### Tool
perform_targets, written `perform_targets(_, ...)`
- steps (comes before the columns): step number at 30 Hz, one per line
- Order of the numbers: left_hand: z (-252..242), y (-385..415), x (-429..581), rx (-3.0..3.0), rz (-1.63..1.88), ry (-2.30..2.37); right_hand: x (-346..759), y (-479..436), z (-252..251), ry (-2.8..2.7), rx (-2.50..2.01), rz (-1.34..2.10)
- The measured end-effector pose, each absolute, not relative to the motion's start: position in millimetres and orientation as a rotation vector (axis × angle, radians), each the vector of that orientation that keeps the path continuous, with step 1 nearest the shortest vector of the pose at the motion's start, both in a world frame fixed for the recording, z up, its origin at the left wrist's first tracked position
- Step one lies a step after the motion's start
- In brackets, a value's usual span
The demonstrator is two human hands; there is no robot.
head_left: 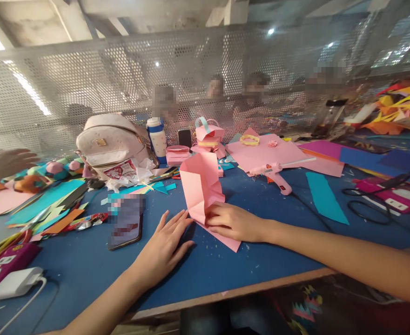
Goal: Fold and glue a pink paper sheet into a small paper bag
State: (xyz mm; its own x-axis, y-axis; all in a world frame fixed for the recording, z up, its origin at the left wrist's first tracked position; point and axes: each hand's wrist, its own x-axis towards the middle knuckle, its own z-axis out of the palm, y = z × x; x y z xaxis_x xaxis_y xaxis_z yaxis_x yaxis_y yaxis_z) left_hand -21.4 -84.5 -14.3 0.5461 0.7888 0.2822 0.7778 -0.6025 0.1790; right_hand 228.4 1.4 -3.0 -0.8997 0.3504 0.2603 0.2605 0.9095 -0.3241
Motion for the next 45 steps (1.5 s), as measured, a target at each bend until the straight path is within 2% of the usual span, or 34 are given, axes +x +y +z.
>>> perform_targets(10, -13.0, -81.9, -22.3, 2.737, 0.605, 1.382, 228.1, 0.8, -0.3, -2.803, -0.415, 0.257)
perform_targets(18, -10.0, -81.5, -21.2, 2.737, 0.829, 1.477, 211.5, -4.3, -2.5, -2.614, -0.807, 0.190)
perform_targets(21, -10.0, -79.3, -22.7, 2.718, 0.851, 1.502, 205.1, -3.2, -0.8, -2.538, -1.014, 0.332)
perform_targets(23, -9.7, -77.1, -22.7, 2.677, 0.884, 1.507, 202.8, -0.9, 1.0, -2.477, -1.057, 0.546)
perform_targets(27, -4.1, -74.7, -16.0, 2.680, 1.040, 1.454, 202.5, 1.7, 6.2, -2.255, -0.895, 1.040)
perform_targets(32, 7.3, -78.2, -3.7, 2.850, 1.244, 1.380, 204.7, -10.3, 10.9, -1.989, -0.804, 1.378)
perform_targets(39, 10.3, -80.7, -1.8, 2.871, 1.334, 1.370, 206.2, -27.6, 13.1, -1.819, -0.831, 1.553)
perform_targets(45, 12.2, -81.2, 4.8, 2.840, 1.391, 1.379, 209.4, -30.3, 17.7, -1.845, -0.663, 1.606)
